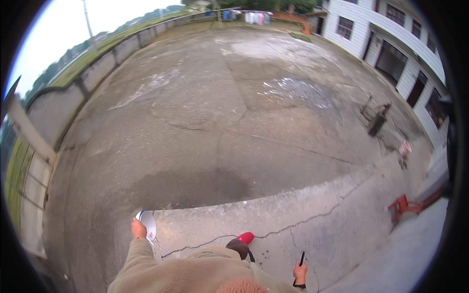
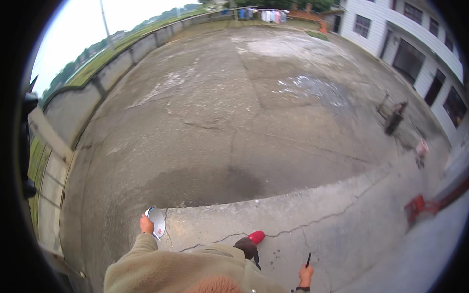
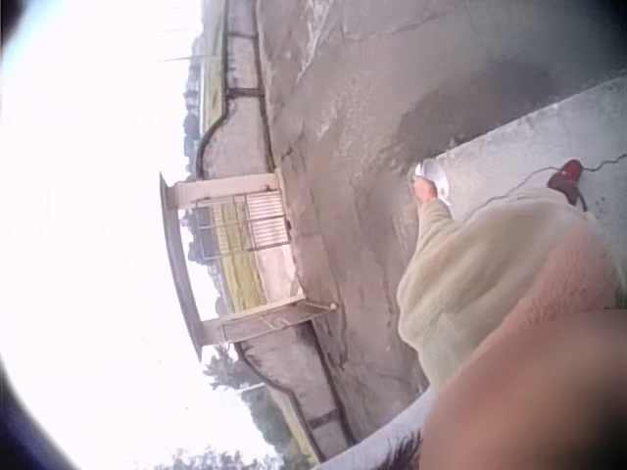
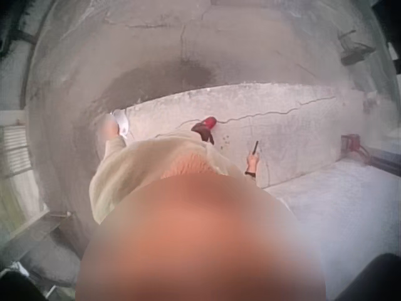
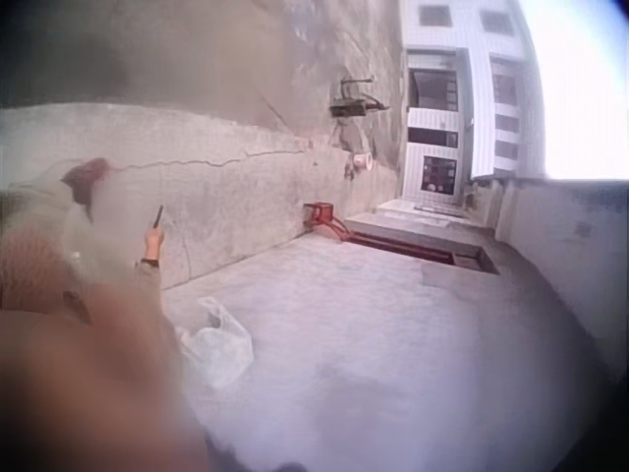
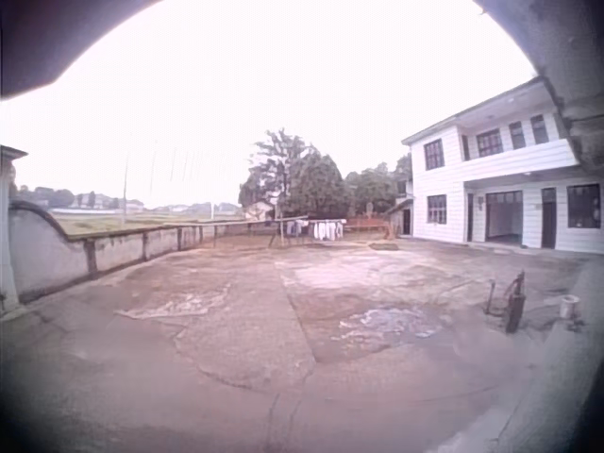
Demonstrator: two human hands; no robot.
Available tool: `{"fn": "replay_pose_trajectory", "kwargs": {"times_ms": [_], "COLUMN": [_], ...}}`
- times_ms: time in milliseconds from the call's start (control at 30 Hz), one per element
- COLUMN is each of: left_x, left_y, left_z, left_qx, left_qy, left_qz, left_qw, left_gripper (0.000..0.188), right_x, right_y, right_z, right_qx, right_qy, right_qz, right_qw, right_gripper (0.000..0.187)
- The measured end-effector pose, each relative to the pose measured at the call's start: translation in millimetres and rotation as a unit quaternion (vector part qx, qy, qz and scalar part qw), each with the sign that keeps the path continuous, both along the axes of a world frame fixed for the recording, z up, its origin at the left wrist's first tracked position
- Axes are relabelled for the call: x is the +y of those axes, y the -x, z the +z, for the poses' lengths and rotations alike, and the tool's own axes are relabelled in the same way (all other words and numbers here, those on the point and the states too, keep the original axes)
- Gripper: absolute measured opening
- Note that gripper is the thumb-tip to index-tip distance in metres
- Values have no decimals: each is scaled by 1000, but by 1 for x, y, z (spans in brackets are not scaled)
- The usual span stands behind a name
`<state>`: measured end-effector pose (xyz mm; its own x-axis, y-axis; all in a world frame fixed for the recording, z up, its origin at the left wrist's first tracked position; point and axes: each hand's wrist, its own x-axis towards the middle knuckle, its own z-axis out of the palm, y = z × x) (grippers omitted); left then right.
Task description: The person washes a wok, a saucepan, a bowl, and chopsticks using a cloth and water from a tap. They scrub the wok and saucepan, rinse them outdoors, and then wash the bowl and chopsticks before placing them on a shelf.
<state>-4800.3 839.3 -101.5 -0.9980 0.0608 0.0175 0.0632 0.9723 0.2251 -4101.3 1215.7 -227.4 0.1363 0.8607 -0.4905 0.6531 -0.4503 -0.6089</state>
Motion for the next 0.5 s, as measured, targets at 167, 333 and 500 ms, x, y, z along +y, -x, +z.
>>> {"fn": "replay_pose_trajectory", "kwargs": {"times_ms": [167, 333, 500], "left_x": [231, 481, 712], "left_y": [-4, -52, -141], "left_z": [-45, -65, -56], "left_qx": [-28, -59, -60], "left_qy": [24, -51, -2], "left_qz": [-162, -258, -387], "left_qw": [986, 963, 920], "left_gripper": [22, 24, 29], "right_x": [39, 43, 35], "right_y": [-70, -132, -153], "right_z": [21, 83, 117], "right_qx": [-11, -42, -37], "right_qy": [-3, 81, 164], "right_qz": [-116, -250, -304], "right_qw": [993, 964, 938], "right_gripper": [36, 35, 40]}}
